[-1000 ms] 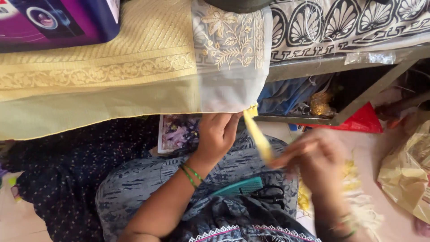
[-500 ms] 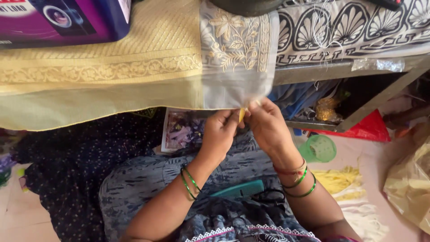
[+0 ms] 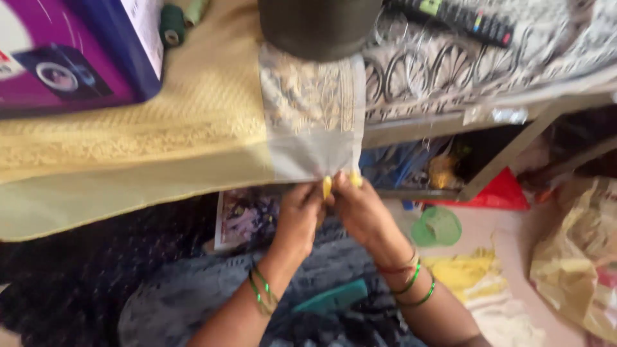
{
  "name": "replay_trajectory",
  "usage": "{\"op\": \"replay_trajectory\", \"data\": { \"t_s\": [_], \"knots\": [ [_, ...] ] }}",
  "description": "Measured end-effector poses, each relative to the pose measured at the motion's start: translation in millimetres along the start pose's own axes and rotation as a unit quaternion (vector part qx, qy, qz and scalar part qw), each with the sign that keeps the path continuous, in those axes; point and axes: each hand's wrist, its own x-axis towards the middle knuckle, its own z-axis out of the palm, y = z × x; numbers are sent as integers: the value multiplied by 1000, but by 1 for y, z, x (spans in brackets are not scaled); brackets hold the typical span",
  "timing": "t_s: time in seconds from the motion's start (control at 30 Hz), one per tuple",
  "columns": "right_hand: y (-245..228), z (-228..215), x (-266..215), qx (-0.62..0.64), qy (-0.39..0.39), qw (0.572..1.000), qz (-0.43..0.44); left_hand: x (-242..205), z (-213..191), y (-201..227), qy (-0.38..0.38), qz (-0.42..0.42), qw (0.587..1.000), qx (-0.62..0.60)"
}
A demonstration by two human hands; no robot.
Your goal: Attaching decorative tassels to the edge of a saree.
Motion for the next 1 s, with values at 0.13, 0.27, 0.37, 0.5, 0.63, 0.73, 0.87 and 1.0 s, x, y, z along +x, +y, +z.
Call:
{"op": "replay_trajectory", "data": {
  "t_s": [0.13,0.27,0.37,0.5,0.63,0.73,0.87,1.0],
  "knots": [
    [-5,33,-5,-101,79,992,-12,-27,33,57,129,-31,982,133],
    [16,20,-5,-213,107,961,-140,-35,32,86,53,242,934,258],
    [27,17,-15,-202,121,959,-156,-29,32,87,-1,156,971,180],
    [36,6,-23,-321,121,919,-194,-9,30,70,-39,14,999,17],
    [11,24,-19,-273,132,946,-116,-15,31,61,-16,70,994,83],
    [7,18,-13,-136,76,986,-57,-26,31,54,32,114,970,213],
    [9,16,-5,-106,69,986,-106,-31,24,60,54,337,866,366],
    [22,24,-7,-239,129,948,-167,-35,30,90,59,270,880,386]
  ]
}}
